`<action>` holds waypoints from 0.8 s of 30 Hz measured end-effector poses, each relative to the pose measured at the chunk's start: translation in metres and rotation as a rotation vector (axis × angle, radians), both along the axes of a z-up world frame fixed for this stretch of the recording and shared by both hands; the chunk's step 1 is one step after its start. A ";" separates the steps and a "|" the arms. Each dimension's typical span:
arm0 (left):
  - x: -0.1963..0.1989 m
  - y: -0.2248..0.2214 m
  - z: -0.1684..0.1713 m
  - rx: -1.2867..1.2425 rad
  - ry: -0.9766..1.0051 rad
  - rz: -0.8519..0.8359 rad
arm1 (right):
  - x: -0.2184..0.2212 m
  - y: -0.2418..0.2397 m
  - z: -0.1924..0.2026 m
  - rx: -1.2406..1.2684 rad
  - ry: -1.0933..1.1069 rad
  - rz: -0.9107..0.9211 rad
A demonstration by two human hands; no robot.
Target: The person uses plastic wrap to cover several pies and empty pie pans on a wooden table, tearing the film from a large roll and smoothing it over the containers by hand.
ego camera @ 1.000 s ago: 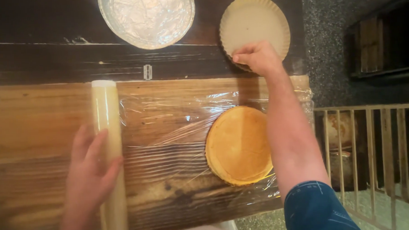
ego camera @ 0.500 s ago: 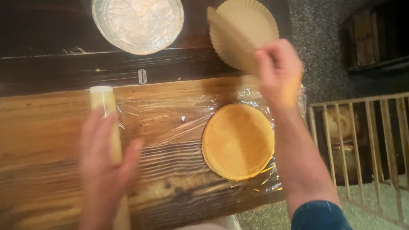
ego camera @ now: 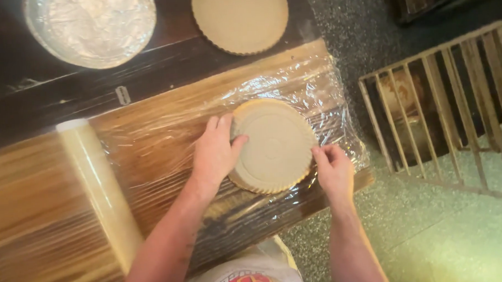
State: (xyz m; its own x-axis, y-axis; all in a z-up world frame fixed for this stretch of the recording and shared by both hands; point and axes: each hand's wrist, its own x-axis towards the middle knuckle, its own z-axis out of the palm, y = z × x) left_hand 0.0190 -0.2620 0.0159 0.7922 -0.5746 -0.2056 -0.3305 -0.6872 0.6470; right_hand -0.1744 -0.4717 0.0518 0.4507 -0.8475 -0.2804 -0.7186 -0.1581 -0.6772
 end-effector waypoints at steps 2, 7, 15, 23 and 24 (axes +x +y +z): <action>0.001 -0.008 -0.004 0.073 -0.083 -0.022 | 0.004 0.002 0.008 -0.149 0.207 0.124; 0.010 0.003 0.032 0.192 -0.166 -0.013 | -0.063 0.058 0.025 -0.015 0.218 0.378; 0.048 0.126 0.055 0.127 -0.528 0.105 | -0.269 0.124 -0.102 1.073 0.355 0.547; 0.012 0.204 0.078 0.086 -0.570 -0.117 | -0.151 0.165 0.021 0.381 0.227 0.441; 0.008 0.206 0.083 0.085 -0.568 -0.119 | -0.129 0.187 0.022 0.382 0.229 0.438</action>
